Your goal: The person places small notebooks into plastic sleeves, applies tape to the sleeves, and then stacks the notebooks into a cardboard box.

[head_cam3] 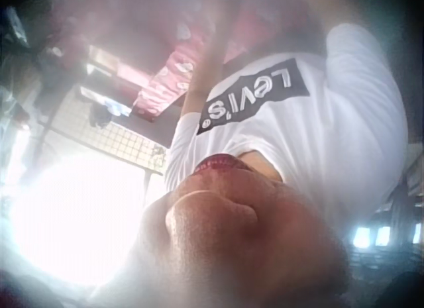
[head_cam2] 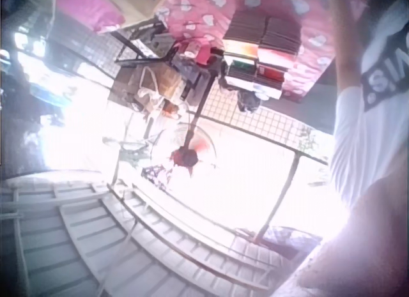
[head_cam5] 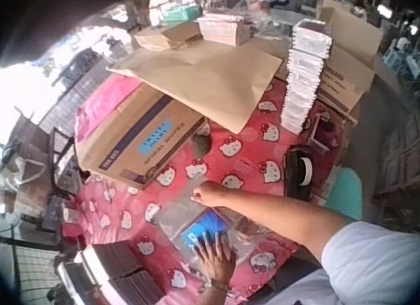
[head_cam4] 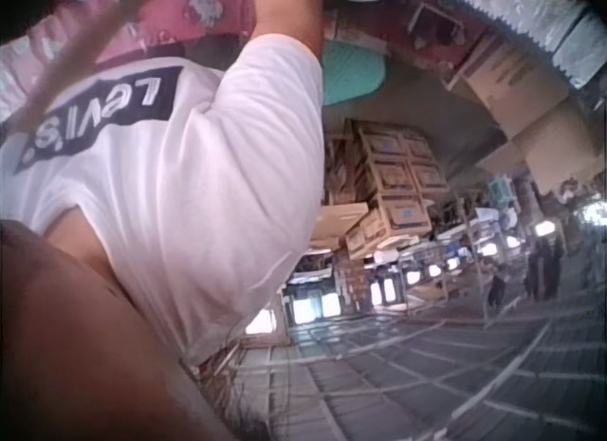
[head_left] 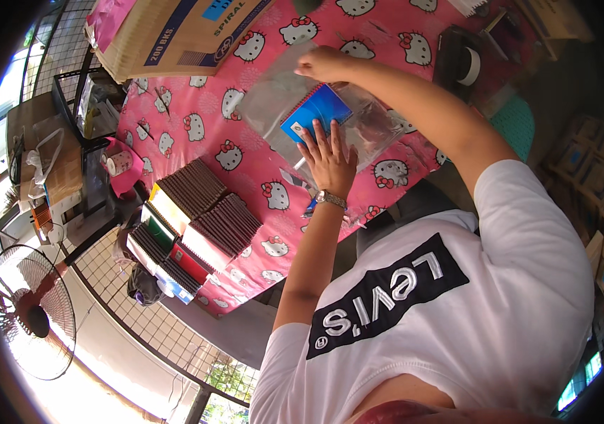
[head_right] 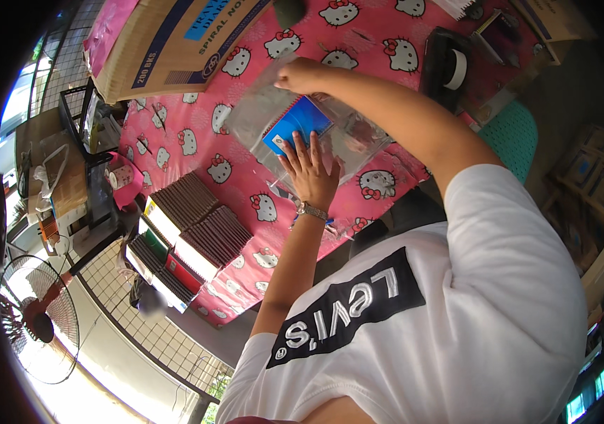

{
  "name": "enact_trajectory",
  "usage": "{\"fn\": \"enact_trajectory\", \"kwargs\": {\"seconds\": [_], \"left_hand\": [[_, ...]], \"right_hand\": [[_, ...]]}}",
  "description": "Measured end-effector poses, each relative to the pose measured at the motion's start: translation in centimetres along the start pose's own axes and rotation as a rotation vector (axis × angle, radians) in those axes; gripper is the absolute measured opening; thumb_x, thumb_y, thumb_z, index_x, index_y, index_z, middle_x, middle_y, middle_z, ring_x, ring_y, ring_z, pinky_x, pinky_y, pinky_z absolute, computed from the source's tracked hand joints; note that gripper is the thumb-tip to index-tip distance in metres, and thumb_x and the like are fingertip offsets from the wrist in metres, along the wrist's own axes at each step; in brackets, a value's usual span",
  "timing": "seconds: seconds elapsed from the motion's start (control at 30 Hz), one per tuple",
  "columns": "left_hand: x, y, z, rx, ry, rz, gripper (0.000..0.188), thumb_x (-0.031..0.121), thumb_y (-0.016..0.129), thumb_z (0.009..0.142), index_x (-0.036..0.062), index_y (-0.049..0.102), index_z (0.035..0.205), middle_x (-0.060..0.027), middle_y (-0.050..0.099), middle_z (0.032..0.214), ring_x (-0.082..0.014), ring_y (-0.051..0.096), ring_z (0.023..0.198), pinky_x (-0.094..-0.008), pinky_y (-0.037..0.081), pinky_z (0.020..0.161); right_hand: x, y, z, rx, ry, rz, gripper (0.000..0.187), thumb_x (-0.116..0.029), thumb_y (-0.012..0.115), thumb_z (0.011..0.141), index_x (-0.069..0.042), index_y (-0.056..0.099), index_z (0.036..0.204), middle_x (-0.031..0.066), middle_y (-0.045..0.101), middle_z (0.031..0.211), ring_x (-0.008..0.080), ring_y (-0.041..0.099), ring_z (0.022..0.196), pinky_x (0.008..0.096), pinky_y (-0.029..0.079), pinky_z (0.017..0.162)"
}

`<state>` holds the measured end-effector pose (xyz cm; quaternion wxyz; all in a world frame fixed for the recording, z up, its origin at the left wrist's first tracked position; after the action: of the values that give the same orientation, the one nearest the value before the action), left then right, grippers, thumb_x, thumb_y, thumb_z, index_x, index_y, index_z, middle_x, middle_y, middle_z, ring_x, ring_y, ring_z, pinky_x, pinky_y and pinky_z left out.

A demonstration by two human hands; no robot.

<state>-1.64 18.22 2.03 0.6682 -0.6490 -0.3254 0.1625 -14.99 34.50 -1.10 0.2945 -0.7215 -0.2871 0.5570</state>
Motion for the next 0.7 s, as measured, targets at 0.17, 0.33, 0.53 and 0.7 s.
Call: {"fn": "enact_trajectory", "kwargs": {"seconds": [0.17, 0.33, 0.53, 0.7], "left_hand": [[0.2, -0.4, 0.1, -0.003, 0.007, -0.006, 0.079, 0.037, 0.062, 0.08, 0.0169, 0.026, 0.147, -0.0205, 0.015, 0.153, -0.0439, 0.011, 0.14, -0.0571, 0.01, 0.112], [-0.2, -2.0, 0.2, 0.126, 0.031, -0.011, 0.06, 0.025, 0.058, 0.083, 0.0131, 0.04, 0.139, -0.0181, 0.031, 0.147, -0.0397, 0.027, 0.135, -0.0555, 0.016, 0.112], [-5.5, -3.4, 2.3, 0.273, -0.162, -0.243, 0.05, 0.021, 0.055, 0.082, 0.0107, 0.047, 0.13, -0.0159, 0.044, 0.138, -0.0355, 0.038, 0.129, -0.0545, 0.016, 0.111], [-4.1, -7.3, 6.1, 0.323, 0.015, 0.162, 0.054, 0.029, 0.06, 0.078, 0.0162, 0.05, 0.129, -0.0051, 0.051, 0.133, -0.0285, 0.034, 0.134, -0.0671, 0.005, 0.106]], "right_hand": [[-5.7, 1.6, 3.5, 0.181, -0.281, -0.399, 0.02, -0.026, 0.057, 0.084, -0.011, 0.07, 0.088, 0.0045, 0.061, 0.104, 0.0238, 0.055, 0.107, 0.0405, 0.042, 0.088], [-8.0, 1.9, 2.8, 0.222, -0.396, -0.551, 0.013, -0.015, 0.059, 0.076, -0.015, 0.07, 0.083, 0.002, 0.057, 0.103, 0.0211, 0.053, 0.101, 0.0394, 0.039, 0.088], [-10.8, -2.8, -4.7, 0.458, -0.415, -0.347, 0.011, -0.017, 0.058, 0.08, -0.014, 0.068, 0.08, 0.0016, 0.056, 0.103, 0.0178, 0.051, 0.107, 0.0472, 0.035, 0.094], [-11.9, 0.2, -12.7, 0.495, -0.379, -0.511, 0.012, -0.024, 0.059, 0.08, -0.016, 0.067, 0.081, -0.0014, 0.055, 0.107, 0.014, 0.045, 0.115, 0.0452, 0.03, 0.101]]}}
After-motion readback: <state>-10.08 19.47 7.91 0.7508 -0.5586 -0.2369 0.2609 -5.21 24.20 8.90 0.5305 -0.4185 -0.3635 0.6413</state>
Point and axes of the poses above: each hand's wrist, its own z-axis towards the middle knuckle, its own y-axis out of the palm, x = y × z, the point moved 10 cm from there along z, towards the middle knuckle
